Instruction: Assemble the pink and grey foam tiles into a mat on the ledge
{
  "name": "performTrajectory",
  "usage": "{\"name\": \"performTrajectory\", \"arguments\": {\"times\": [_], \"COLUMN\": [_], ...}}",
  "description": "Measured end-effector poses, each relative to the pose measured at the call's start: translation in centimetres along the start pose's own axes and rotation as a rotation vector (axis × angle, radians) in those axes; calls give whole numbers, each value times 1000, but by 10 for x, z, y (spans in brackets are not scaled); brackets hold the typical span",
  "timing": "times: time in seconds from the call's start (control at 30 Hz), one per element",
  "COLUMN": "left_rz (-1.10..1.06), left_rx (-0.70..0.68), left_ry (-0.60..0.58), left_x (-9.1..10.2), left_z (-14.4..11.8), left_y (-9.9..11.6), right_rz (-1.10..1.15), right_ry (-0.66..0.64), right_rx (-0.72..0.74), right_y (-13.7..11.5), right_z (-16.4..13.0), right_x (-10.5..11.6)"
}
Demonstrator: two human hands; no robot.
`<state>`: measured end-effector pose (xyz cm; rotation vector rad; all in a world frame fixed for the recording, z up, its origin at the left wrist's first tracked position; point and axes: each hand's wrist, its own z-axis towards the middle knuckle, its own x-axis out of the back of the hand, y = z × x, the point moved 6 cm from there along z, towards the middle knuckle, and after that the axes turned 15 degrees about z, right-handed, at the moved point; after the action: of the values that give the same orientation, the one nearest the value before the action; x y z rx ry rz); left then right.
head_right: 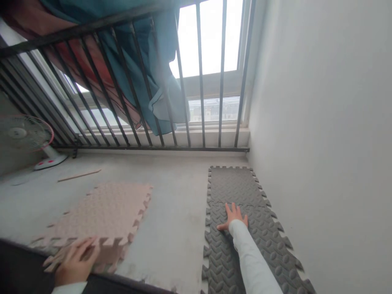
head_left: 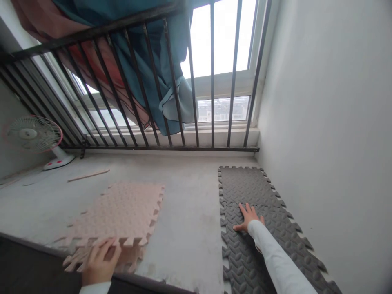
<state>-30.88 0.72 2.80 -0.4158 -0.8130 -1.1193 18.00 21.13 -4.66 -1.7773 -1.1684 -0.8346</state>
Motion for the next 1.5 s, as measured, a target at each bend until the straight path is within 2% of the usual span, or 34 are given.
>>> {"name": "performTrajectory", "arguments": {"times": [0.1,0.2,0.37,0.57,0.63,0.73,0.9,1.07,1.5], "left_rz": [54,98,93,109,146,217,184,152,119], "left_rx": [101,196,168,89,56,79,68,80,167], "left_ry": [-60,-68,-70,-71,-107,-201,-307,-254,-221], "left_x": [-18,-27,-31,-36,-38,-40,-45,-42,-50], "left_z": [-58,-75,-64,-63,-62,-58,-51,-49,-52], "left_y": [-27,-39,-41,-47,-47,-48,-37,-31,-43], "right_rz": [34,51,98,190,202,237,321,369,396], "right_ry": [125,229,286,411,477,533,526,512,508], "right_rx": [-40,-51,-45,-10,10,17,22,3,-48], "right_y": [9,16,32,49,52,55,57,60,63], "right_z": [-14,-33,-61,-96,-109,-124,-139,-146,-154], "right_x": [-8,-22,-44,-48,-49,-49,-48,-47,-43]}}
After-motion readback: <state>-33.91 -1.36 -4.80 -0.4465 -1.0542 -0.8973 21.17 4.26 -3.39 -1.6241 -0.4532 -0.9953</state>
